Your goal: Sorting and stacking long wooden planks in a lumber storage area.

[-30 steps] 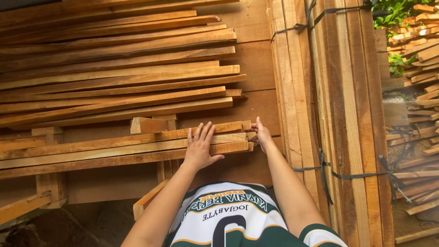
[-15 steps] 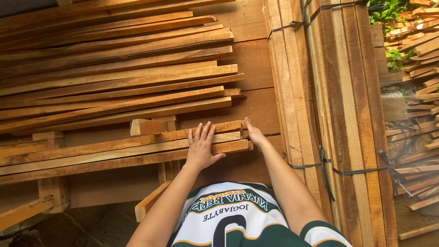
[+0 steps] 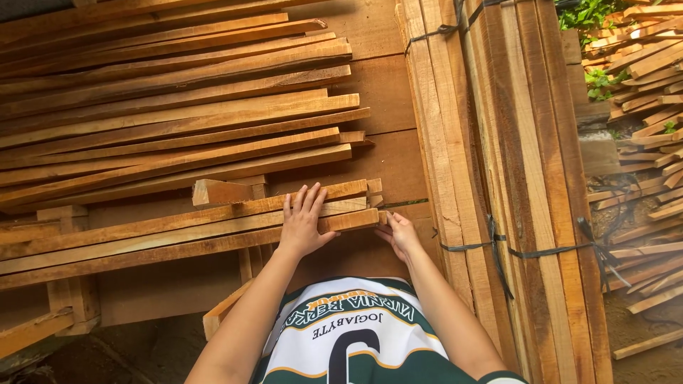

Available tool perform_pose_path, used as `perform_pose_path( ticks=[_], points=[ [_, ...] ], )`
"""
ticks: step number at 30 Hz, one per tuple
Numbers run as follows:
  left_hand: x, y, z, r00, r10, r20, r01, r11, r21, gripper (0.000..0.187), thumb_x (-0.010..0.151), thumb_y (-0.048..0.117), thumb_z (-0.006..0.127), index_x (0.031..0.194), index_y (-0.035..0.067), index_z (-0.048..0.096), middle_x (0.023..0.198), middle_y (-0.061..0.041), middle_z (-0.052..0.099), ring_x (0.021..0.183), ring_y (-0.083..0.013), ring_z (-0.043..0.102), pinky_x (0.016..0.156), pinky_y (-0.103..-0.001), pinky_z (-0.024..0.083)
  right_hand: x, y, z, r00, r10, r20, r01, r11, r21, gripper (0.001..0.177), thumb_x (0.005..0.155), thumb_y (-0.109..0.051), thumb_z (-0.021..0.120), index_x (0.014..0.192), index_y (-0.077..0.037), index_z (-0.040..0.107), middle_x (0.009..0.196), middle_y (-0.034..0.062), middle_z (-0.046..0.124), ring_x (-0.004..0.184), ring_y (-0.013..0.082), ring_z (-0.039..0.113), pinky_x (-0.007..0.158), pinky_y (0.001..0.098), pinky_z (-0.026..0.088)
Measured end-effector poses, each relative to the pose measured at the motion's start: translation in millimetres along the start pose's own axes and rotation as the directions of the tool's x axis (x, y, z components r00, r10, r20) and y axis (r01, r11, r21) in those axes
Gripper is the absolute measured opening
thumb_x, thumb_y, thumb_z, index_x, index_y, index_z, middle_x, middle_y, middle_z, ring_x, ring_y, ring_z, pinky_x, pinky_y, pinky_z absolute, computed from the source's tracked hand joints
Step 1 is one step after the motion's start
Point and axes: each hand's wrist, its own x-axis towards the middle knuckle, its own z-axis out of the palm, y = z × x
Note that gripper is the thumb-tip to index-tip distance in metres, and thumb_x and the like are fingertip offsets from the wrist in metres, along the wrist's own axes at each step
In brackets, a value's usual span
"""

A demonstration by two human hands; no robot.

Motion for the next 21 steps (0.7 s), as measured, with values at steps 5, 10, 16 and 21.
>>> perform_pose_path(
  ticks=[5, 10, 16, 21],
  points=[
    [3, 2, 4, 0.999, 0.006, -0.035, -0.006, 1.000, 0.013, 0.115, 0.065, 0.059, 0.085, 0.160, 0.023, 0.032, 0.168, 0.000, 0.026, 0.155, -0.0267, 0.019, 0.125, -0.057, 0.004, 6, 2, -5, 1.000, -0.027, 0.016, 0.027, 0.999, -0.023, 0.022, 0.107, -0.024, 0.057, 0.108, -0.004, 0.068, 0.107, 0.0169, 0.076, 0.099, 0.0320, 0.074, 0.093, 0.0562, 0.058],
    [1, 0, 2, 1.000, -0.001, -0.021, 0.001, 1.000, 0.014, 0.115, 0.064, 0.057, 0.086, 0.160, 0.023, 0.032, 0.167, 0.000, 0.027, 0.155, -0.0270, 0.020, 0.126, -0.058, 0.004, -18, -8, 23, 0.995, 0.036, 0.088, -0.031, 0.998, -0.054, 0.021, 0.105, -0.023, 0.059, 0.104, -0.003, 0.067, 0.106, 0.0158, 0.076, 0.099, 0.0328, 0.074, 0.092, 0.0563, 0.058],
    [0, -3, -3, 1.000, 0.011, 0.009, -0.011, 1.000, 0.025, 0.112, 0.067, 0.055, 0.085, 0.160, 0.024, 0.031, 0.168, 0.001, 0.026, 0.154, -0.0262, 0.020, 0.125, -0.058, 0.007, 2, 15, 29, 0.999, 0.021, 0.050, -0.022, 0.999, 0.026, 0.016, 0.102, -0.022, 0.064, 0.102, -0.006, 0.069, 0.096, 0.0120, 0.076, 0.087, 0.0303, 0.076, 0.084, 0.0550, 0.063],
    [1, -5, 3, 0.999, 0.035, -0.012, -0.034, 0.992, 0.119, 0.115, 0.066, 0.060, 0.084, 0.161, 0.025, 0.030, 0.168, 0.001, 0.025, 0.155, -0.0257, 0.020, 0.125, -0.056, 0.008, -1, 8, 32, 0.999, -0.034, -0.021, 0.036, 0.997, 0.071, 0.017, 0.104, -0.023, 0.059, 0.097, -0.009, 0.066, 0.087, 0.0108, 0.074, 0.079, 0.0288, 0.076, 0.075, 0.0542, 0.066]
  ],
)
